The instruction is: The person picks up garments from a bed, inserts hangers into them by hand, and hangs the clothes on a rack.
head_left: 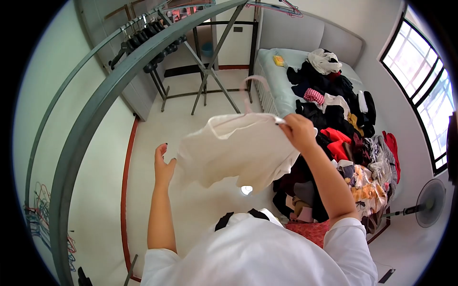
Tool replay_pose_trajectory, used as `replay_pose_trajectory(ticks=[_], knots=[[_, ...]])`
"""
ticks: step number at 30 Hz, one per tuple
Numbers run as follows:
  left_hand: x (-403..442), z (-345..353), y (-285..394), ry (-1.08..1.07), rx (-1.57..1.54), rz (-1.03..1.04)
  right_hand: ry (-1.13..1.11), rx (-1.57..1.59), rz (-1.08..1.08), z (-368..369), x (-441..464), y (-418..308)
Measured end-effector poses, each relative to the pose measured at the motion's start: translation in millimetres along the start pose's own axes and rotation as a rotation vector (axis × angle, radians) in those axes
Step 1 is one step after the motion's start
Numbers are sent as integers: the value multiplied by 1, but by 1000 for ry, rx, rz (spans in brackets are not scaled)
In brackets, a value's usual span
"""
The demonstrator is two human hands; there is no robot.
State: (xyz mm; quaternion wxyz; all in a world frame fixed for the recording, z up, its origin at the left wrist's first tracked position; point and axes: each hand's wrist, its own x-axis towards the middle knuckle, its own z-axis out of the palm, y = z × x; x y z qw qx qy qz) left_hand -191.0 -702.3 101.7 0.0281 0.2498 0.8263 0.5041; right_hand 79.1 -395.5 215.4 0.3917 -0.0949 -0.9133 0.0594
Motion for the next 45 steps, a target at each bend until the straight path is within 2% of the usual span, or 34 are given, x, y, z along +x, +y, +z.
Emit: replay_pose_trajectory(ticks=[2, 4, 8, 10, 12, 15, 16, 20, 29, 34, 40, 45], knots=[[-14, -2, 37, -66, -123, 233, -62, -3, 3, 10, -1, -18], [-28, 10, 61, -132, -111, 406, -75, 40, 0, 26, -5, -33], [-28, 36, 67, -98, 45, 460, -116, 44, 7, 39, -8, -50], [-17, 44, 64, -143, 14, 199, -111, 36, 30, 39, -5, -49], [-9, 54, 67, -76, -19, 206, -107, 51, 55, 39, 1, -42], [12, 66, 77, 96, 170, 639, -136, 89, 157, 37, 15, -24], [19, 70, 78, 109, 175, 639, -162, 111, 235, 36, 21, -18], [61, 96, 78, 83, 164, 546, -179, 141, 267, 42, 55, 20], [190, 166, 102, 192, 143, 443, -159, 209, 169, 85, 153, 119], [226, 191, 108, 263, 128, 381, -155, 208, 93, 103, 194, 160], [264, 192, 99, 220, 131, 281, -136, 193, 35, 122, 238, 175], [302, 185, 110, 331, 159, 286, -102, 196, 11, 134, 279, 179]])
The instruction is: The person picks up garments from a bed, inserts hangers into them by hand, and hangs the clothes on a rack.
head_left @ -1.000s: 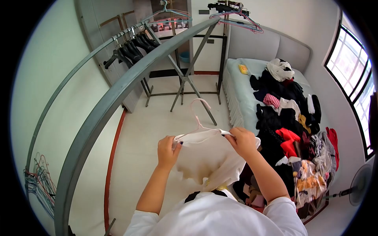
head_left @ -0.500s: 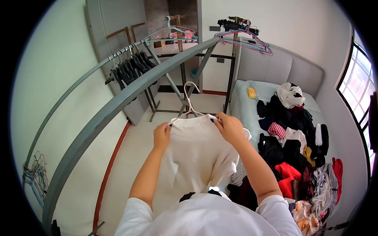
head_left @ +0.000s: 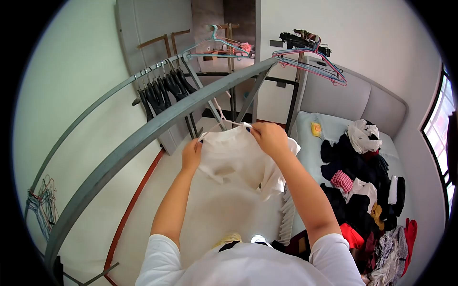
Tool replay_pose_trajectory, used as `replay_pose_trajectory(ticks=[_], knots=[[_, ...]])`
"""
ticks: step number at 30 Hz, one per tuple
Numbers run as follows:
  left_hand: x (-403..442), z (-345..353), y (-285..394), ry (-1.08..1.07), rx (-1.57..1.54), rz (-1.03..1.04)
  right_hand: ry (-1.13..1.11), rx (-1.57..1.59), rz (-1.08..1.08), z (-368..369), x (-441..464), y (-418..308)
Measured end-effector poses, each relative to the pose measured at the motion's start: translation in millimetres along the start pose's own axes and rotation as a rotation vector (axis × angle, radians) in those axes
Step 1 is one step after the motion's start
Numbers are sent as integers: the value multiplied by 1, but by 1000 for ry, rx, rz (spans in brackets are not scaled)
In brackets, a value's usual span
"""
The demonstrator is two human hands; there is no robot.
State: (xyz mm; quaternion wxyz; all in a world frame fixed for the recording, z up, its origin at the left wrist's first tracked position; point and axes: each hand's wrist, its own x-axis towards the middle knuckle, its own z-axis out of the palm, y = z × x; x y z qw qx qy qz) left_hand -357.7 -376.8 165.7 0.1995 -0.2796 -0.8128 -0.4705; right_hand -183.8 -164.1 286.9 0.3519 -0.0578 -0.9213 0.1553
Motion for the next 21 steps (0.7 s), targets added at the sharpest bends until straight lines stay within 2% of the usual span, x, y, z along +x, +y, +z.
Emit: replay_pose_trajectory(ticks=[7, 8, 9, 11, 12, 15, 21], knots=[[102, 19, -1, 86, -20, 127, 116, -3, 53, -6, 52, 10], [118, 37, -19, 211, 109, 207, 126, -18, 48, -8, 58, 14], [129, 43, -15, 212, 96, 216, 170, -10, 69, -9, 59, 18], [142, 41, 5, 349, 112, 519, 215, -8, 98, -7, 58, 28], [136, 23, 40, 141, 161, 398, 245, 7, 104, -6, 55, 35], [144, 33, 43, 139, 234, 386, 329, 25, 96, 4, 48, 38], [167, 49, 34, 198, 90, 411, 417, 22, 100, 17, 54, 47]])
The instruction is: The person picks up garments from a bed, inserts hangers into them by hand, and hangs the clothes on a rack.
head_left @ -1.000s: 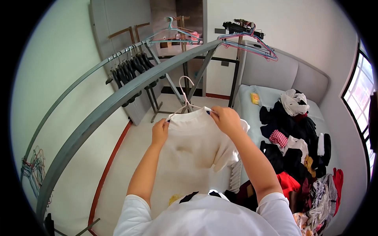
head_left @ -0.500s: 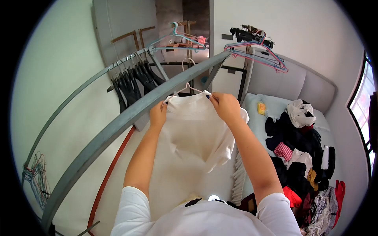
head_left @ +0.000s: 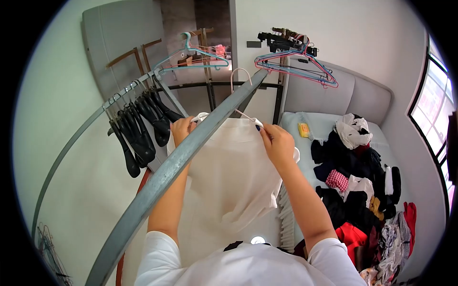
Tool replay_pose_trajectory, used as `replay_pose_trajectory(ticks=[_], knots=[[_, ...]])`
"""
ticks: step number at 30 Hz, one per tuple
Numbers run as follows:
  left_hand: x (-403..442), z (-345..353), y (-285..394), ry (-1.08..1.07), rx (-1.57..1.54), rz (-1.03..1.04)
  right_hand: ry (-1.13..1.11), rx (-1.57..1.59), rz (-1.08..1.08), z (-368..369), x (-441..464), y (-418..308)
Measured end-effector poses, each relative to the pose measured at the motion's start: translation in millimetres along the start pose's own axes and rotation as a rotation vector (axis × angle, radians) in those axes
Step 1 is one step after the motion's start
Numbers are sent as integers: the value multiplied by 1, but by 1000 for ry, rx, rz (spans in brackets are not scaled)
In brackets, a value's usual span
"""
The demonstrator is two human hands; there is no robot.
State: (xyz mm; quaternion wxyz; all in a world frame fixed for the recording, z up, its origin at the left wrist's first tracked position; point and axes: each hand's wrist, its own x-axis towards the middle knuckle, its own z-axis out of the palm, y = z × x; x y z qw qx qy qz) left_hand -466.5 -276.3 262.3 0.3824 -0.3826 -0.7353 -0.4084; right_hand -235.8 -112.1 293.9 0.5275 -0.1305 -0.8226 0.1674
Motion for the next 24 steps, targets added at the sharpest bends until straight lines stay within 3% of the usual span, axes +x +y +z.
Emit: replay_pose_trajectory(ticks=[3, 5, 13, 19, 24], knots=[[5, 12, -5, -66, 37, 4, 17, -49, 8, 12, -5, 9], [0, 23, -9, -28, -75, 121, 109, -20, -1, 23, -12, 28], [-14, 63, -12, -68, -171, 54, 123, -219, -50, 27, -15, 50], [17, 63, 18, -350, -182, -81, 77, -275, -38, 33, 12, 83], [27, 72, 27, -403, -128, -55, 56, -238, -23, 33, 19, 97]])
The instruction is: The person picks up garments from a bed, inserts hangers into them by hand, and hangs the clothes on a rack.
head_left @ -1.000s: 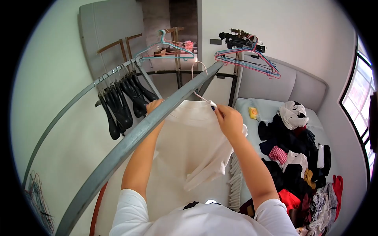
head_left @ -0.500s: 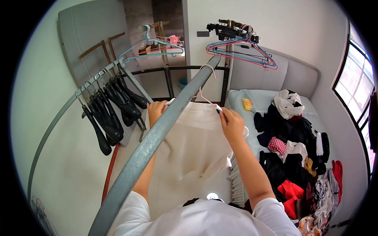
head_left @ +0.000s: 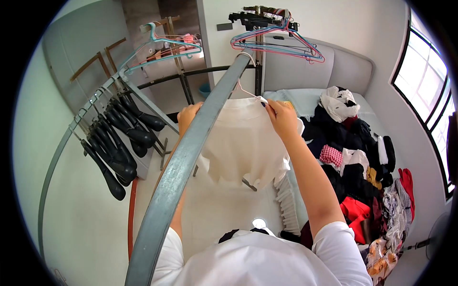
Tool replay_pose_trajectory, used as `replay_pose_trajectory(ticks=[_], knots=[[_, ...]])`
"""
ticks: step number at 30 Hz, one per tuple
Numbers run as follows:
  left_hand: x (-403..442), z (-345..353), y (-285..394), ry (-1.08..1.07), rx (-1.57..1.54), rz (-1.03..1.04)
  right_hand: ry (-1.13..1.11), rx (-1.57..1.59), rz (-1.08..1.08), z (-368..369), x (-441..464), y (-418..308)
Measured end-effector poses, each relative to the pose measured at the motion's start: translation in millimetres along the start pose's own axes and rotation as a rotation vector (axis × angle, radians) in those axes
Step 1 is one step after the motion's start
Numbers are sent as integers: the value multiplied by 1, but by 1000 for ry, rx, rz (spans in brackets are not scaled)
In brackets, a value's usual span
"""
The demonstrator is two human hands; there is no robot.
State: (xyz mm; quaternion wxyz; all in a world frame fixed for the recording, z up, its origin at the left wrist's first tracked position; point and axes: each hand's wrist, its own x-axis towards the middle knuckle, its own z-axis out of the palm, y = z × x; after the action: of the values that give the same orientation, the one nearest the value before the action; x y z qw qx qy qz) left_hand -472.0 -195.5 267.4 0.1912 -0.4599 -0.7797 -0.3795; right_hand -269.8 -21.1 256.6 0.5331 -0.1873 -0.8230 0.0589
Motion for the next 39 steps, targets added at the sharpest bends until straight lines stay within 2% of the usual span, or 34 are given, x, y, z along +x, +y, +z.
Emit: replay_pose_trajectory(ticks=[3, 6, 7, 8, 10, 11, 12, 13, 14, 15, 16, 18, 21, 22, 25, 26, 27, 28, 30, 31, 33, 36, 37, 39], knots=[[0, 8, -11, 142, -27, 150, -16, -18, -5, 4, -1, 3], [3, 20, -56, 106, -86, 162, -64, -68, 19, -11, -6, 5], [3, 13, -69, -3, -46, 131, -93, -76, 49, -16, -6, 7], [-2, 11, -78, -13, -49, 139, -91, -82, 60, -21, -11, 16], [-17, 1, -87, -108, -279, -233, -128, -49, 47, -37, -23, 38], [-26, 8, -112, -116, -281, -230, -243, -58, 139, -48, -29, 46], [-36, 26, -153, -218, -425, -311, -241, -62, 146, -54, -37, 61], [-44, 42, -184, -323, -567, -390, -358, 209, 374, -54, -50, 80], [-52, 51, -199, -332, -567, -385, -469, 486, 601, -54, -62, 98], [-59, 56, -208, -372, -635, -454, -501, 642, 642, -55, -76, 107], [-66, 61, -216, -411, -704, -524, -495, 640, 648, -55, -89, 116], [-80, 64, -215, -430, -765, -542, -645, 768, 785, -53, -120, 129], [-99, 70, -222, -465, -673, -579, -762, 579, 863, -47, -164, 130], [-105, 74, -226, -475, -642, -591, -799, 392, 855, -45, -179, 131], [-124, 82, -249, -506, -577, -618, -625, 340, 833, -53, -207, 149], [-126, 79, -267, -457, -486, -669, -541, 311, 822, -63, -209, 154], [-127, 79, -278, -407, -395, -716, -378, 164, 764, -73, -213, 161], [-123, 68, -264, -412, -396, -716, -188, 174, 717, -80, -218, 171], [-117, 40, -244, -198, -737, -704, -132, 155, 766, -97, -228, 183], [-117, 40, -251, -203, -735, -706, -133, 153, 771, -104, -225, 172], [-115, 30, -260, -191, -539, -556, -283, -83, 729, -115, -219, 152], [-120, 20, -249, -259, -505, -476, -59, -61, 712, -111, -225, 149], [-125, 19, -254, -258, -500, -479, -90, -74, 806, -114, -226, 146], [-146, 21, -271, -335, -358, -501, -121, -74, 805, -111, -243, 148]])
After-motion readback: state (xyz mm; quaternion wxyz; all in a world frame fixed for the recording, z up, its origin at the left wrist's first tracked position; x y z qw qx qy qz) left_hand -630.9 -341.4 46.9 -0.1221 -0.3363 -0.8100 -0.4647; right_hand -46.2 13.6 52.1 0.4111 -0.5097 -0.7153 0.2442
